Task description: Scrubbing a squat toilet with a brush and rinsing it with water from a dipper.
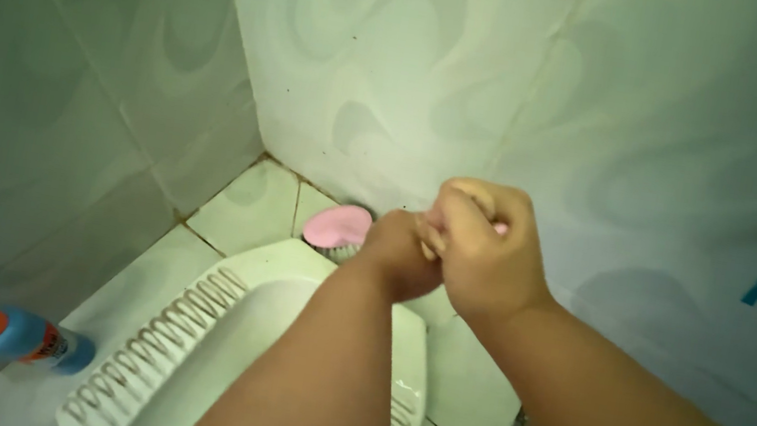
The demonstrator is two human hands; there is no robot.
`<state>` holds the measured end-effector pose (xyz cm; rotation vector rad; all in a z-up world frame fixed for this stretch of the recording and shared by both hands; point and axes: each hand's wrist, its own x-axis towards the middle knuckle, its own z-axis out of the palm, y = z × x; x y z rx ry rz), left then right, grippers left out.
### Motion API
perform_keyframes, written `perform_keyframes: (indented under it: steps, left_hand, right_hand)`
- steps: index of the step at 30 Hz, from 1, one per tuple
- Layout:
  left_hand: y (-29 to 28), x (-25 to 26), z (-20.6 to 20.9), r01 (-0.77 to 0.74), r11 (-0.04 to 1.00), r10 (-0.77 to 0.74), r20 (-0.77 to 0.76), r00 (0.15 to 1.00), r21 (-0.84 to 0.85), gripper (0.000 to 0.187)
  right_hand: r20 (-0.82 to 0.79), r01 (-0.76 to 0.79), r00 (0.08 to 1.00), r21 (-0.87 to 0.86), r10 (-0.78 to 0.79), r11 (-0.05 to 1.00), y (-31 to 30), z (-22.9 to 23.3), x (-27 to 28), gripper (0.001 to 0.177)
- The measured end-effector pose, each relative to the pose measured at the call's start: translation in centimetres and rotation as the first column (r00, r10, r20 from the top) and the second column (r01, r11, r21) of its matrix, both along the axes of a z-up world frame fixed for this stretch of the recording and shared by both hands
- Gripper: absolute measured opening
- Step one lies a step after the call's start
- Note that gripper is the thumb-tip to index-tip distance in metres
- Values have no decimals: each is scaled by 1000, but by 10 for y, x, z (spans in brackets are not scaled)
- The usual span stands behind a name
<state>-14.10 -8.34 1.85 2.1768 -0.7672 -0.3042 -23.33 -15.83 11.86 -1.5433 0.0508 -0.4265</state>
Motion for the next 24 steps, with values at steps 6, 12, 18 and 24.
perform_keyframes:
  steps: [6,12,18,24]
  left_hand:
    - [-33,-15,-17,62,997,-66,-67,996,-50,15]
    - [-28,-20,-20,-10,969,-21,-124,992,-247,11]
    - [-28,-58,19,9,996,-16,-75,997,-86,18]
    - [-46,-54,-16,51,994,-53,-20,998,-100,21]
  right_hand:
    - [-49,42,998,-106,-47,993,-10,24,-22,29]
    - [34,16,999,34,-17,999,-10,10,-27,30]
    - [-11,41,999,-17,-41,999,-21,9,-54,29]
    - [2,68,998,-93,-68,993,-27,11,-64,28]
